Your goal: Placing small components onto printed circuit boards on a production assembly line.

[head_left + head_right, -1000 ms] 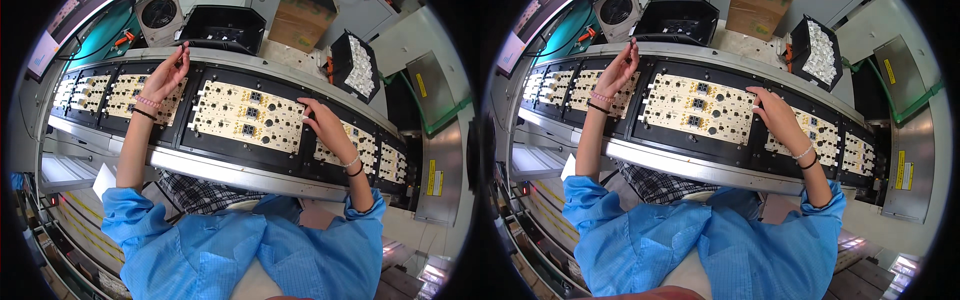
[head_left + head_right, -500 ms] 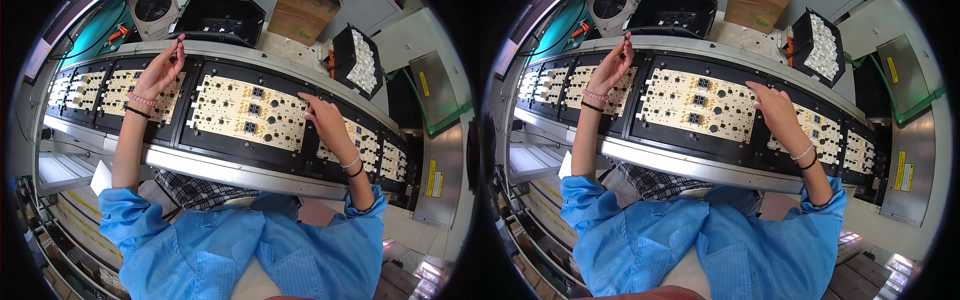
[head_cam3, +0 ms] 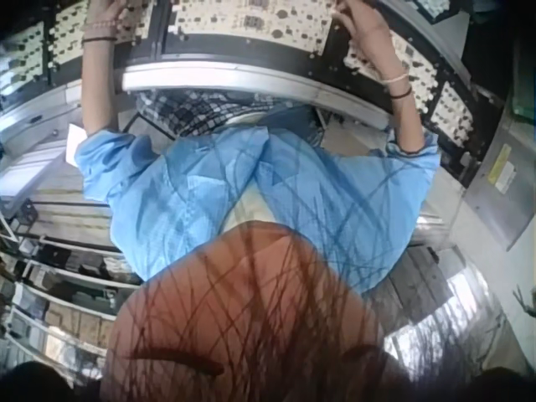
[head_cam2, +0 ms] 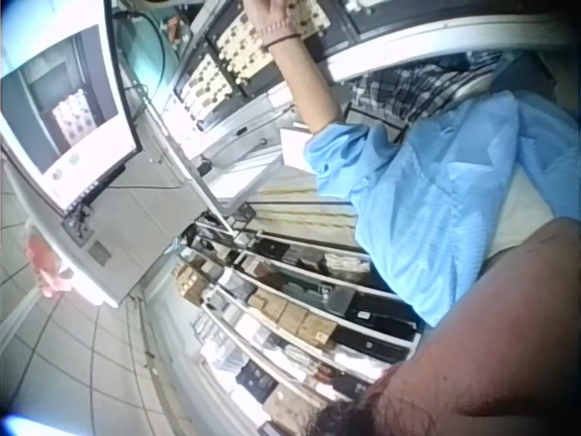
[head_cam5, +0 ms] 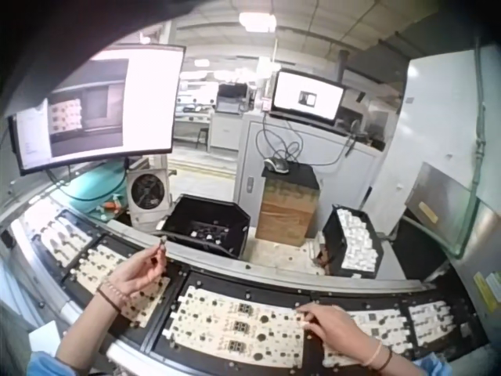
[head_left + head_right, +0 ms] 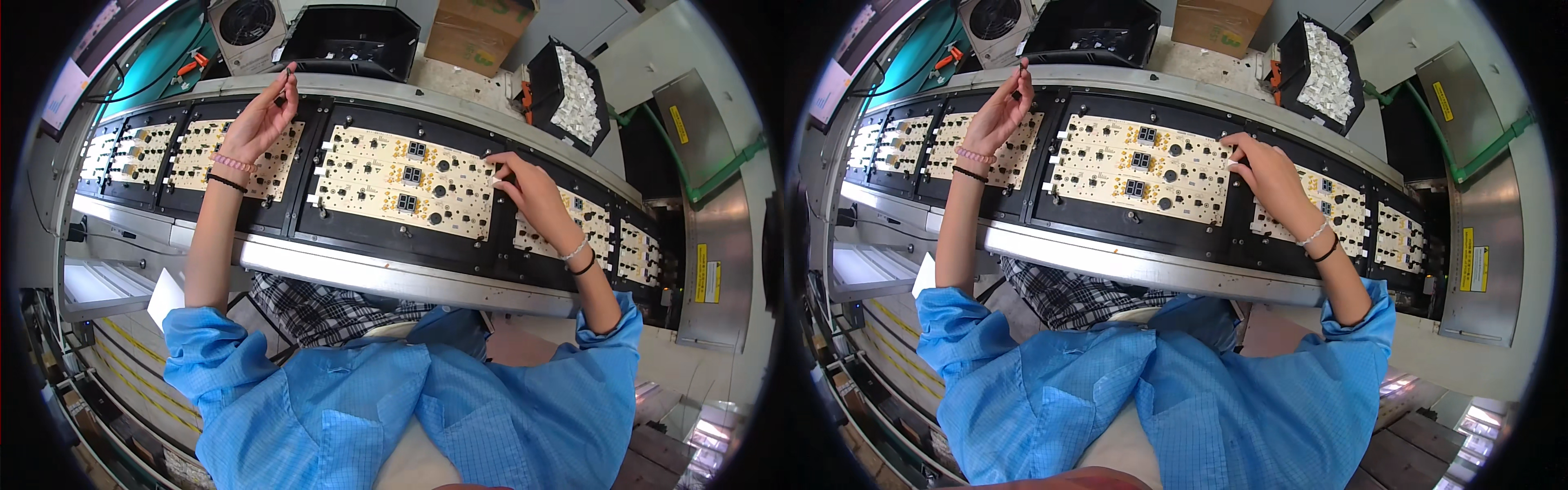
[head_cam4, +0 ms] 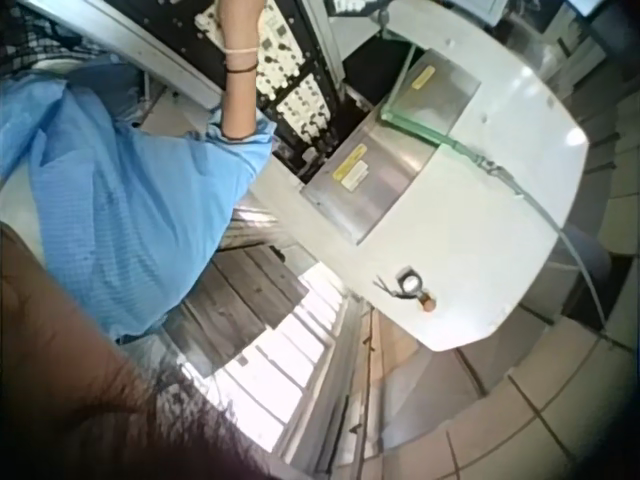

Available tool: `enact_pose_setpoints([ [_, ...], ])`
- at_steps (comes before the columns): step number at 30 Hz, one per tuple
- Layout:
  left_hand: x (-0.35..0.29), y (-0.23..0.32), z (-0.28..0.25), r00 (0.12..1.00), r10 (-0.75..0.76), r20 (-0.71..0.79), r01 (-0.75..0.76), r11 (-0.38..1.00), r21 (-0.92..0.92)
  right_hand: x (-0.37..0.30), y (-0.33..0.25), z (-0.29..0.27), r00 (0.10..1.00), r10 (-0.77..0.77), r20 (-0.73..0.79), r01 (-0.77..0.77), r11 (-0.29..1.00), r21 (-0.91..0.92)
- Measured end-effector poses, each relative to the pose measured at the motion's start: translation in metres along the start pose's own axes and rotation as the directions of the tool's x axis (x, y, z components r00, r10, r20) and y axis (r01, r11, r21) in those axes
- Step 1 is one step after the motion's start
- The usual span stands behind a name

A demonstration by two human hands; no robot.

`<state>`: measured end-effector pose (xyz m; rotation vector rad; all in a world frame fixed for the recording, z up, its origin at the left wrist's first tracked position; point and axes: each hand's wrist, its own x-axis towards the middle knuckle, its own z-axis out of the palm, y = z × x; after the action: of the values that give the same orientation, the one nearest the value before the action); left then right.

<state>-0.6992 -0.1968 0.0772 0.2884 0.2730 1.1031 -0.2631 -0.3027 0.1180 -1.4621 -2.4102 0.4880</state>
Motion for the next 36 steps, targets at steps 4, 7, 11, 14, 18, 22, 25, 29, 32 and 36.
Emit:
enact_pose_setpoints([
  [4, 0.001, 0.001, -0.003, 0.999, 0.001, -0.039, 0.0, 1.0, 0.013, 0.013, 0.004, -0.012, 0.996, -0.044, 0.074, 0.047, 0.998, -0.036],
  [7, -0.001, 0.004, -0.006, 0.999, -0.005, -0.038, 0.006, 1.0, 0.017, 0.031, 0.003, -0.023, 0.982, 0.003, 0.19, 0.015, 0.996, -0.092],
  [11, 0.0, 0.006, -0.006, 0.999, -0.001, -0.046, 0.004, 0.998, 0.055, 0.052, 0.019, -0.025, 0.954, 0.087, 0.286, -0.049, 0.989, -0.138],
  [14, 0.003, 0.009, -0.005, 1.0, -0.006, -0.028, 0.007, 0.999, 0.035, 0.055, 0.035, -0.018, 0.962, 0.033, 0.27, 0.015, 0.985, -0.174],
  [18, 0.002, 0.014, -0.006, 0.999, 0.015, -0.052, -0.013, 0.999, 0.037, 0.045, 0.024, -0.018, 0.981, -0.06, 0.183, 0.098, 0.974, -0.204],
  [22, -0.002, 0.023, -0.02, 0.992, 0.052, -0.112, -0.044, 0.996, 0.072, 0.04, 0.018, -0.033, 0.968, 0.064, 0.242, -0.095, 0.988, 0.12],
  [25, 0.001, 0.024, -0.017, 0.99, 0.054, -0.134, -0.046, 0.997, 0.067, 0.051, 0.078, -0.066, 0.973, 0.178, -0.148, -0.168, 0.983, 0.077],
  [29, -0.001, 0.027, -0.021, 0.987, 0.048, -0.154, -0.038, 0.997, 0.068, 0.063, 0.156, -0.086, 0.919, 0.059, -0.389, -0.243, 0.863, -0.443],
  [32, 0.001, 0.024, -0.021, 0.975, 0.118, -0.188, -0.084, 0.98, 0.181, 0.073, 0.211, -0.078, 0.953, 0.047, -0.301, -0.199, 0.845, -0.497],
  [36, -0.011, -0.001, 0.019, 0.986, 0.068, -0.15, 0.0, 0.909, 0.416, 0.086, 0.205, -0.074, 0.957, -0.022, -0.289, -0.132, 0.855, -0.501],
])
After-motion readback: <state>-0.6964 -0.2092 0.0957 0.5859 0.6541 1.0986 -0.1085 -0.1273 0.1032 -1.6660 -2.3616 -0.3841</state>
